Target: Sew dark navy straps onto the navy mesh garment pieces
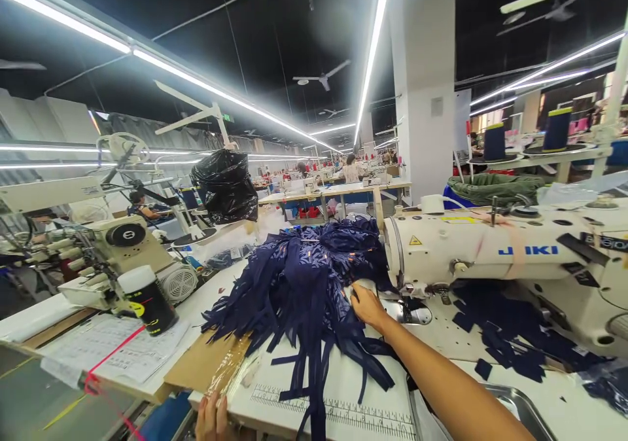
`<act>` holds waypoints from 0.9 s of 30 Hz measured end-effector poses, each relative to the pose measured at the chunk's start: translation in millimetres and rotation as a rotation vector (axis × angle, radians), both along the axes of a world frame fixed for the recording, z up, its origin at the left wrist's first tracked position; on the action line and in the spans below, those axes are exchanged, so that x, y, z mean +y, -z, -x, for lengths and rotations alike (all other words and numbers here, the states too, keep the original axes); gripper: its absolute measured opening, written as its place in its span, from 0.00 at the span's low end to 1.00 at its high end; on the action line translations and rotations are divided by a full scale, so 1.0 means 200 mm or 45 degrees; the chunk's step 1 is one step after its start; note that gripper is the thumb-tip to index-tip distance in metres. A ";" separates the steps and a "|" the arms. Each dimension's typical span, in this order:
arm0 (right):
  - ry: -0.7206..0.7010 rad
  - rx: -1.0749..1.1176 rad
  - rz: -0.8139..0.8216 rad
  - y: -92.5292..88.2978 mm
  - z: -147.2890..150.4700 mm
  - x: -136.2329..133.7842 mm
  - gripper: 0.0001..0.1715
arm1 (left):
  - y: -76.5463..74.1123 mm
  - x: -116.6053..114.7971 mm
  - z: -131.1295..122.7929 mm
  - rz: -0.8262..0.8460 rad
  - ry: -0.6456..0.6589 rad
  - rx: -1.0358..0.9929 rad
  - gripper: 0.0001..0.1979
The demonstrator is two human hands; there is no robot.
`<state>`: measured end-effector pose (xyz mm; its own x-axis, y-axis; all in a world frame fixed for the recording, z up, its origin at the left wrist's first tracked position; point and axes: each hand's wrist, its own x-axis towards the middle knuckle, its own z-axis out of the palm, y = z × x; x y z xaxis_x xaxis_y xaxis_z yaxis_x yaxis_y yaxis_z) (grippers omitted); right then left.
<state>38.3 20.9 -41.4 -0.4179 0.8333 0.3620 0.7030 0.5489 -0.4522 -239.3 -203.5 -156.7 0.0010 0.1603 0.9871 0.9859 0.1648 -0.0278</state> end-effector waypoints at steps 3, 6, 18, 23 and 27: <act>-0.097 -0.074 -0.037 0.02 -0.05 -0.04 0.21 | -0.07 -0.06 -0.04 0.094 -0.070 0.035 0.26; -0.149 -0.130 -0.103 0.05 -0.07 -0.08 0.22 | -0.10 -0.08 -0.08 0.137 -0.079 0.006 0.28; -0.134 -0.253 -0.193 0.05 -0.08 -0.12 0.23 | -0.08 -0.09 -0.09 0.171 -0.077 -0.018 0.31; -0.133 -0.303 -0.198 0.04 -0.08 -0.12 0.22 | -0.09 -0.08 -0.10 0.149 -0.037 -0.035 0.31; -0.128 -0.324 -0.212 0.05 -0.08 -0.13 0.23 | -0.10 -0.10 -0.10 0.091 0.006 -0.106 0.25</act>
<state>54.4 -4.1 -51.4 -0.5898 0.7213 0.3632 0.7205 0.6731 -0.1668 -219.7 -224.5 -136.4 -0.0796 0.2307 0.9698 0.9861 0.1604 0.0428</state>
